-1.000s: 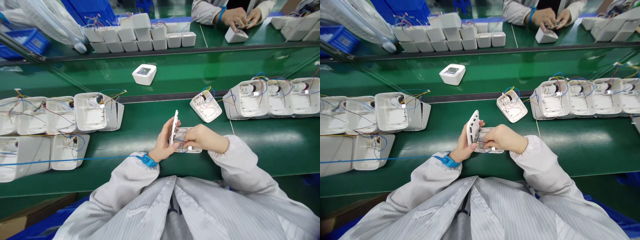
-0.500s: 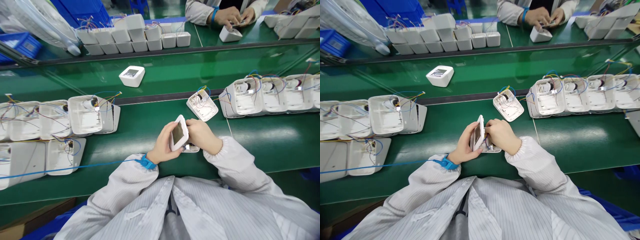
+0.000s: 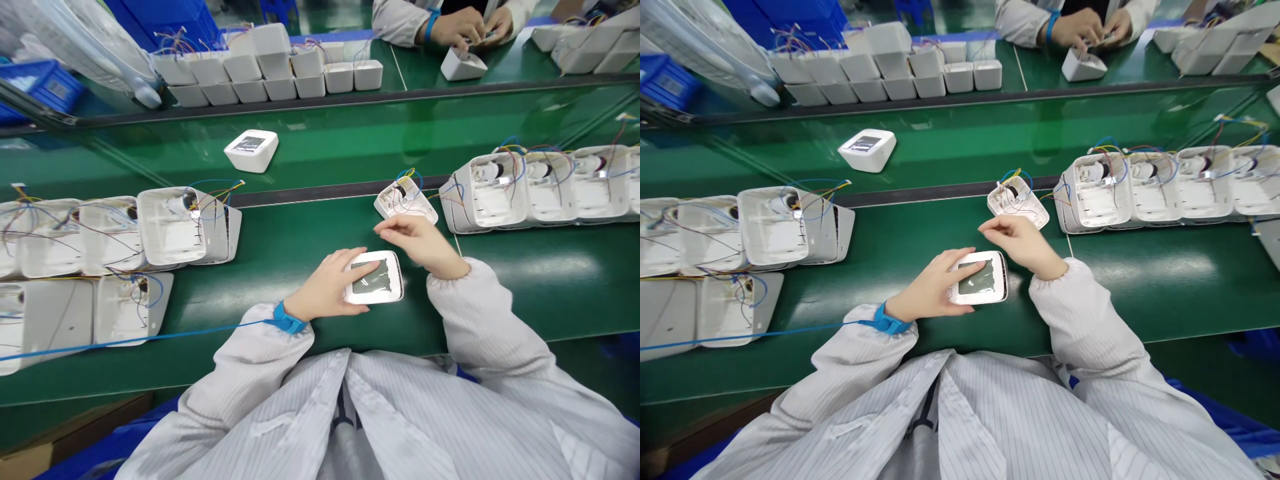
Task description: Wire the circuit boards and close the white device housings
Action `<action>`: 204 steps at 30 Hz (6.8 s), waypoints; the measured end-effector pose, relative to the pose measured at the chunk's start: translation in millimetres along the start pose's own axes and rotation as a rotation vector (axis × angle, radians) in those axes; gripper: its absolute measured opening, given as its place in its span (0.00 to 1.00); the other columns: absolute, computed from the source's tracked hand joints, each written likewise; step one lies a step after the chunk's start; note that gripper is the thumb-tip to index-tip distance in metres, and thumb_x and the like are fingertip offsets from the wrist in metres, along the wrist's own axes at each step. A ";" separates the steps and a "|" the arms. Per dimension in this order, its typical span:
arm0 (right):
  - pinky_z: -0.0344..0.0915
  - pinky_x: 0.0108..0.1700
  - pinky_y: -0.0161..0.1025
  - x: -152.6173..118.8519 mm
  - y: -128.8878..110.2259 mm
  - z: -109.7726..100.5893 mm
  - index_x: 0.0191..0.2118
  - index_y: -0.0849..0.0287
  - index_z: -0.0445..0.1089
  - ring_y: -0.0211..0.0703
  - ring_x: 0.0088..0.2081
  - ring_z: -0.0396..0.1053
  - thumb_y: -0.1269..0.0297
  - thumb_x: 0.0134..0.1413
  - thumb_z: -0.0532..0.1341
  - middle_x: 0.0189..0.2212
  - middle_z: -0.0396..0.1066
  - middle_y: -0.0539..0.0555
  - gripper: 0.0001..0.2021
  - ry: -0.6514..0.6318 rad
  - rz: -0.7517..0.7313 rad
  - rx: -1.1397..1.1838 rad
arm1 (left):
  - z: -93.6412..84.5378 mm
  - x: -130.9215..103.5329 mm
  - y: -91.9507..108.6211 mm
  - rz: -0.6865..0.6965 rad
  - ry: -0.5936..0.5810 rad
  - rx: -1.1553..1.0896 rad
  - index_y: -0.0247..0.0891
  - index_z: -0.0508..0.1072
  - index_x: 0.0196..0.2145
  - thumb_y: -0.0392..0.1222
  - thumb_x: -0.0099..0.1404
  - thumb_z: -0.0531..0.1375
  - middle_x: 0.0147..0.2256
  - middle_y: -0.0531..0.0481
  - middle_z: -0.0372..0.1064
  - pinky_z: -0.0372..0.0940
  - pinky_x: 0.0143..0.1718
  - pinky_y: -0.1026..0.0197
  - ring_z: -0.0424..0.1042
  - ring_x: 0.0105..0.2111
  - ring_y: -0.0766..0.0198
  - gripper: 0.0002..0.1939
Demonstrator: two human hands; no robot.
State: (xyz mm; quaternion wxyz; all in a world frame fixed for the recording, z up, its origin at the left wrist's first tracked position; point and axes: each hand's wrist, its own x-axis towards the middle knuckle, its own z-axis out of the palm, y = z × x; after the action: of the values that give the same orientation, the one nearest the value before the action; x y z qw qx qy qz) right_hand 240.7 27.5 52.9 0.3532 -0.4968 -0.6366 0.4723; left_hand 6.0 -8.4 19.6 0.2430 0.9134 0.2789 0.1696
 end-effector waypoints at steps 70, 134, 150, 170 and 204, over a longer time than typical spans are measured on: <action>0.68 0.37 0.41 -16.0 -3.0 39.5 0.36 0.58 0.70 0.44 0.33 0.72 0.53 0.61 0.58 0.31 0.74 0.53 0.13 0.205 -0.377 -0.362 | 3.1 -10.5 17.1 -0.205 0.481 -0.025 0.33 0.70 0.53 0.50 0.72 0.51 0.33 0.48 0.77 0.67 0.31 0.63 0.75 0.28 0.63 0.21; 0.71 0.50 0.49 -11.6 6.6 42.2 0.58 0.54 0.67 0.51 0.48 0.73 0.57 0.63 0.60 0.49 0.74 0.59 0.20 -0.003 -0.696 -0.371 | 4.7 -7.2 -4.8 -0.217 0.780 -0.192 0.39 0.66 0.48 0.59 0.55 0.69 0.45 0.43 0.69 0.67 0.48 0.52 0.70 0.45 0.55 0.31; 0.71 0.48 0.47 -9.1 7.3 46.2 0.58 0.57 0.66 0.48 0.47 0.73 0.60 0.64 0.59 0.48 0.74 0.59 0.19 0.059 -0.747 -0.393 | 4.2 -6.1 -1.0 -0.284 0.799 -0.226 0.39 0.66 0.48 0.54 0.55 0.70 0.44 0.46 0.68 0.67 0.46 0.55 0.70 0.45 0.56 0.29; 0.70 0.48 0.46 -9.9 8.9 49.7 0.58 0.58 0.66 0.47 0.46 0.72 0.60 0.65 0.58 0.48 0.74 0.59 0.18 0.077 -0.731 -0.414 | 7.4 -6.1 -2.2 -0.312 0.819 -0.241 0.40 0.66 0.48 0.51 0.54 0.71 0.44 0.47 0.68 0.66 0.47 0.56 0.70 0.46 0.57 0.29; 0.70 0.38 0.45 2.0 21.5 22.1 0.52 0.62 0.69 0.55 0.40 0.74 0.46 0.66 0.51 0.44 0.75 0.63 0.25 0.300 -0.276 -0.760 | 19.7 -5.0 -14.1 -0.398 0.531 -0.496 0.46 0.37 0.70 0.45 0.65 0.62 0.63 0.39 0.57 0.62 0.61 0.45 0.67 0.58 0.51 0.46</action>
State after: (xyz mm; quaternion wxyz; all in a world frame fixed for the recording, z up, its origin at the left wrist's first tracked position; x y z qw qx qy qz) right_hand 226.3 25.3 25.7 0.2937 -0.5648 -0.7676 0.0751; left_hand 4.8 -8.0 -5.1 0.4032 0.6800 0.4538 0.4112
